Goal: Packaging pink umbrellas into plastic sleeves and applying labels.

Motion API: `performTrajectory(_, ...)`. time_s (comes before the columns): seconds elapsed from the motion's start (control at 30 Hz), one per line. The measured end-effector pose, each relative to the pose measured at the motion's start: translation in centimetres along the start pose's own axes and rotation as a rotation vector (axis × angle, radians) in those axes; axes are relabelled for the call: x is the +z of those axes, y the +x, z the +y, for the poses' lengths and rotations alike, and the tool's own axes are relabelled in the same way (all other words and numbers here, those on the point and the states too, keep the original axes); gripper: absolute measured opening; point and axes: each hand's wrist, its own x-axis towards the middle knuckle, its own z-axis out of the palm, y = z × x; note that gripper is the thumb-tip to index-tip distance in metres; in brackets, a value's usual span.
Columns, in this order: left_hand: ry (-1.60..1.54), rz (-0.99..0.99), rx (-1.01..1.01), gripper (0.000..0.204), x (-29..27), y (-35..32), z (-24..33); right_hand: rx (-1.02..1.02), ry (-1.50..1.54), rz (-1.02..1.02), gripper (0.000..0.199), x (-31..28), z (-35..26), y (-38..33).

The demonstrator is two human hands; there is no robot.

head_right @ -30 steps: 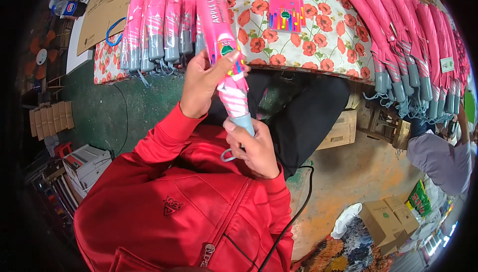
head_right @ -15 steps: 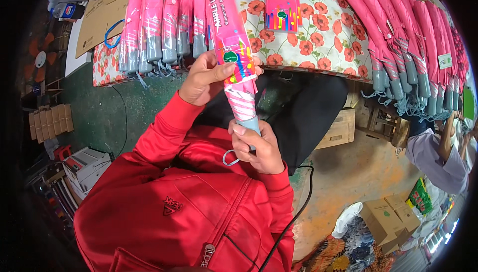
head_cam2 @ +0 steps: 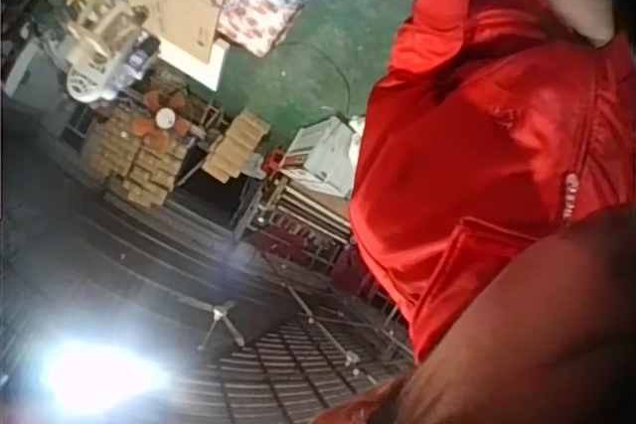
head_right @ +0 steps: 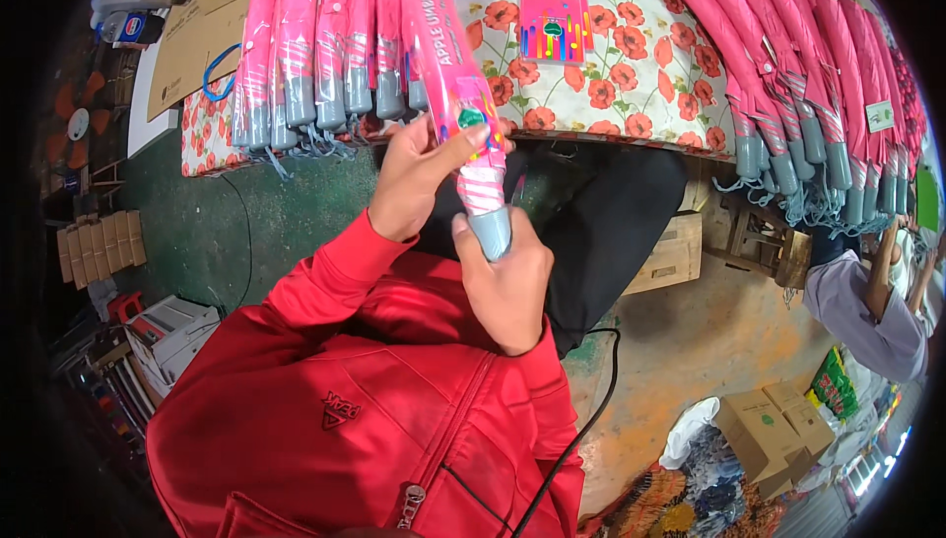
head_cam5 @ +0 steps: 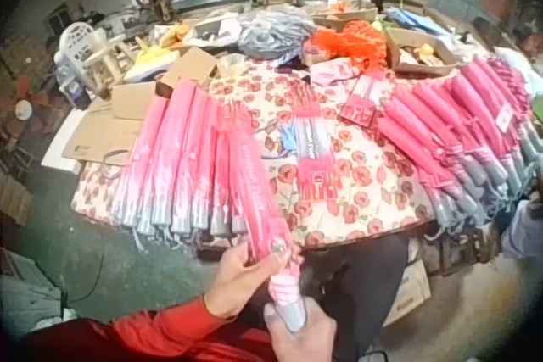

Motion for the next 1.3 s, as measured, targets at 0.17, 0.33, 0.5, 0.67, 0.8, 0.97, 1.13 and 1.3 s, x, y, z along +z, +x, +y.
performTrajectory(0.17, -0.221, -0.182, -0.137, 0.03, 0.1, -1.0, 0.6, 0.635, 0.833, -0.353, 0.017, -2.0, -0.5, 0.8)
performTrajectory(0.33, -0.197, -0.348, -0.164, 0.031, -0.7, -1.1, 0.3, 0.486, 0.525, -0.29, 0.019, -1.3, -0.4, 0.7)
performTrajectory(0.5, -0.298, -0.146, -0.09, 0.031, -1.1, 0.3, 0.9, 0.146, 0.039, -0.178, 0.024, -1.6, 0.1, 0.2)
performTrajectory(0.67, -0.312, -0.006, -0.037, 0.031, -1.0, 0.6, 0.3, -0.221, -0.414, 0.093, 0.037, -1.2, 1.5, -0.1)
performTrajectory(0.8, -0.204, -0.157, -0.078, 0.036, -0.1, -0.7, -0.6, -0.22, -0.461, 0.169, 0.042, -0.7, 1.6, -0.3)
performTrajectory(0.97, -0.207, -0.071, 0.029, 0.037, -2.2, 1.4, 0.7, -0.206, -0.407, 0.129, 0.042, -1.5, 2.9, -1.7)
performTrajectory(1.13, -0.079, -0.144, -0.06, 0.038, -0.5, -1.2, -1.2, -0.221, -0.427, 0.143, 0.045, -1.6, 3.0, -1.6)
performTrajectory(1.3, -0.104, -0.081, -0.017, 0.038, 0.3, -0.9, -0.7, -0.252, -0.373, 0.143, 0.045, -1.4, 3.0, -1.9)
